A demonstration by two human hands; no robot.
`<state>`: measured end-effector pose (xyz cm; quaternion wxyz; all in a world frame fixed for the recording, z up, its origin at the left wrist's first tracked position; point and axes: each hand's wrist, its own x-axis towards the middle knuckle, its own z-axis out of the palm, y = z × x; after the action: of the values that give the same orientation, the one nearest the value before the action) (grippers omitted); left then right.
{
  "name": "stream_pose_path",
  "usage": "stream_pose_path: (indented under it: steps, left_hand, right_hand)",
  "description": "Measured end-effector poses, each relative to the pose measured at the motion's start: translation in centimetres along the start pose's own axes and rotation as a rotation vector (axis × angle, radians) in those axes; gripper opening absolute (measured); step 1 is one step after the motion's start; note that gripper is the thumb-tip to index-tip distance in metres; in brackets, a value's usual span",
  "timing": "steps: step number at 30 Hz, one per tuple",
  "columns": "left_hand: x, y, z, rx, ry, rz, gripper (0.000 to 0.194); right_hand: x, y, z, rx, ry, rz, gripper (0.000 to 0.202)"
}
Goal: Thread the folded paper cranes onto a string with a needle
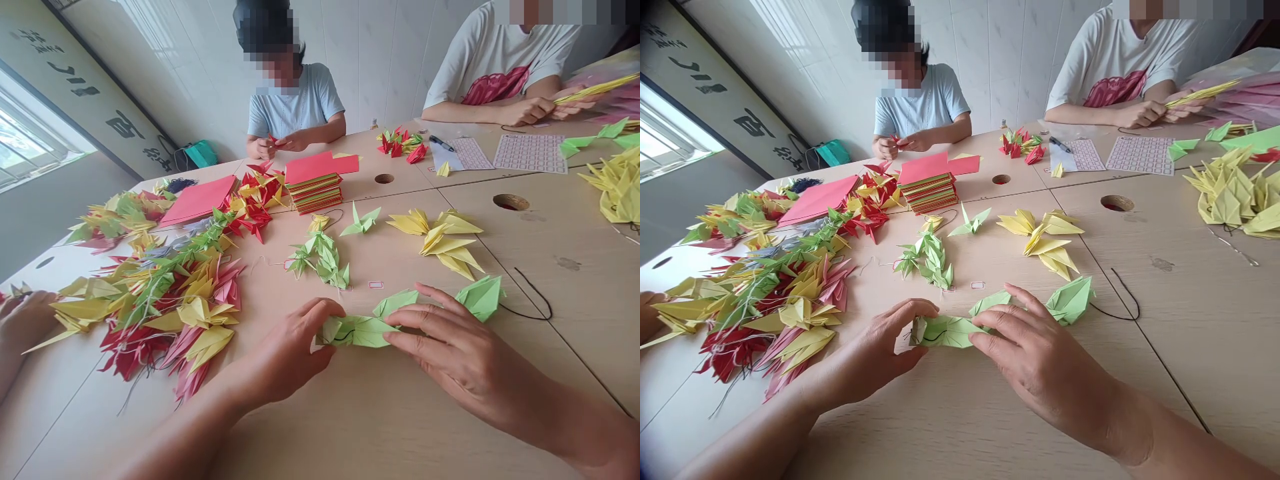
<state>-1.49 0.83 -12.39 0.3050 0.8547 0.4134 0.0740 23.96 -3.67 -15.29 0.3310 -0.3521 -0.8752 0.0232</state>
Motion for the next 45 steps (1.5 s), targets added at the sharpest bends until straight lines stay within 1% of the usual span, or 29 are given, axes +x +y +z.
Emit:
stream_pose_path:
  steps: [4, 8, 14, 20, 25, 32, 34, 39, 42, 45]
  left_hand:
    - [0.0, 0.2, -0.4, -0.004, -0.031, 0.014, 0.043]
    - [0.1, 0.1, -0.5, -0.044, -0.052, -0.003, 0.045]
    - [0.3, 0.0, -0.4, -0.087, -0.043, 0.008, 0.044]
    - [0.5, -0.1, -0.6, -0.064, 0.002, 0.025, 0.043]
    - [0.6, -0.3, -0.6, -0.072, -0.01, 0.015, 0.046]
    - [0.5, -0.5, -0.5, -0.13, 0.006, 0.007, 0.044]
    - [0.5, -0.6, -0.5, -0.134, 0.012, 0.011, 0.047]
    - [0.5, -0.8, -0.3, -0.147, 0.016, 0.003, 0.062]
    - [0.4, -0.7, -0.2, -0.154, 0.012, 0.006, 0.064]
    - [0.4, -0.3, 0.0, -0.145, 0.0, 0.037, 0.063]
  right_hand:
    - [0.1, 0.1, 0.0, -0.011, -0.013, -0.014, 0.037]
    - [0.1, 0.2, 0.0, -0.019, -0.006, -0.017, 0.036]
    - [0.4, 0.1, -0.4, -0.021, 0.007, -0.004, 0.034]
    - [0.6, 0.1, -0.6, -0.029, 0.009, 0.003, 0.033]
    - [0.6, 0.0, -0.5, -0.04, 0.023, 0.009, 0.034]
    - [0.5, 0.0, -0.4, -0.018, 0.021, 0.018, 0.031]
    - [0.6, 0.0, -0.5, -0.033, 0.03, 0.016, 0.031]
    - [0.8, -0.1, -1.0, -0.077, 0.038, 0.023, 0.032]
    - [0.7, -0.2, -0.8, -0.051, 0.031, 0.027, 0.031]
    - [0.5, -0.2, -0.3, -0.008, 0.035, 0.034, 0.031]
